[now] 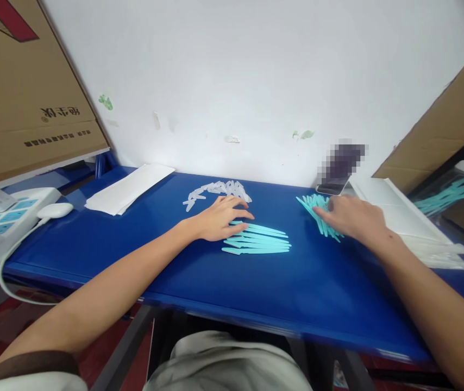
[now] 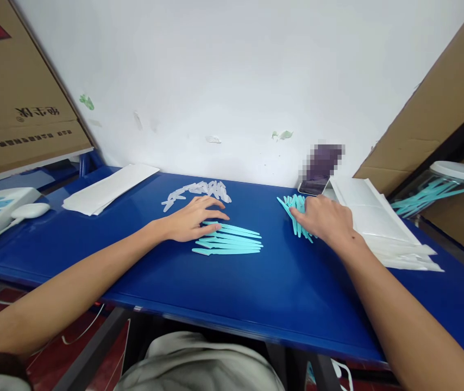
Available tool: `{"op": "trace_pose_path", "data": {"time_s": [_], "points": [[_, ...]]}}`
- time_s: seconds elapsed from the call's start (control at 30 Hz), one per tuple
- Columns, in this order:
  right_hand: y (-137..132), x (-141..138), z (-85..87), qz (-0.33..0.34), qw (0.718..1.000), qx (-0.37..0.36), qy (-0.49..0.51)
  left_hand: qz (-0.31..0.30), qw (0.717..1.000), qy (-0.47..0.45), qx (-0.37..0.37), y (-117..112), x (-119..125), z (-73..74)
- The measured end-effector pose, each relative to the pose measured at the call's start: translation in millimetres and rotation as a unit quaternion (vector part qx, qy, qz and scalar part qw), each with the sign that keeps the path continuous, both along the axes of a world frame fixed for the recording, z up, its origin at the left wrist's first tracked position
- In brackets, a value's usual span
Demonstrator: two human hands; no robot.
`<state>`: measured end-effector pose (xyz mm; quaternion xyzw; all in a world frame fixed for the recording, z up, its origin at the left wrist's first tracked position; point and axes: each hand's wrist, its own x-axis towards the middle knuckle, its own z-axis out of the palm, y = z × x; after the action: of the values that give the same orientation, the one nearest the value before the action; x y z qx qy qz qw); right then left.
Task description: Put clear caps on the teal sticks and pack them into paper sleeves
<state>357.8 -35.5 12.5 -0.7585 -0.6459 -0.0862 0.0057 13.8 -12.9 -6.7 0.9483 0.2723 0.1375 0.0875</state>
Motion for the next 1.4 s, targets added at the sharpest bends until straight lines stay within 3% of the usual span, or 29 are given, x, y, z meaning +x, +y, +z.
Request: {"op": "trace_pose_path", "data": {"time_s": [0.33, 0.6, 0.83, 1.0, 1.4], "points": [[1.5, -4.5, -6.5, -0.001, 0.999, -0.030, -0.010, 0.068, 0.997, -0.006, 0.030, 21.5, -16.8, -3.5], [2.6, -6.1, -10.9, -0.005, 0.999, -0.038, 0.016, 0.050, 0.995, 0.056, -0.071, 0.4, -9.7, 10.4], [-7.7, -32.8, -14.4, 0.140, 0.981, 0.121, 0.065, 0.031, 0.988, 0.089, -0.126, -9.3, -0.8, 7.2], [-17.0, -62.5, -21.5, 0.224, 0.962, 0.099, 0.121, 0.036, 0.984, 0.090, -0.149, -7.2, -2.1, 5.0], [-3.9, -56.0, -41.7, 0.219, 0.950, 0.068, 0.210, 0.045, 0.987, 0.071, -0.136, -0.7, -3.8, -2.4]]}}
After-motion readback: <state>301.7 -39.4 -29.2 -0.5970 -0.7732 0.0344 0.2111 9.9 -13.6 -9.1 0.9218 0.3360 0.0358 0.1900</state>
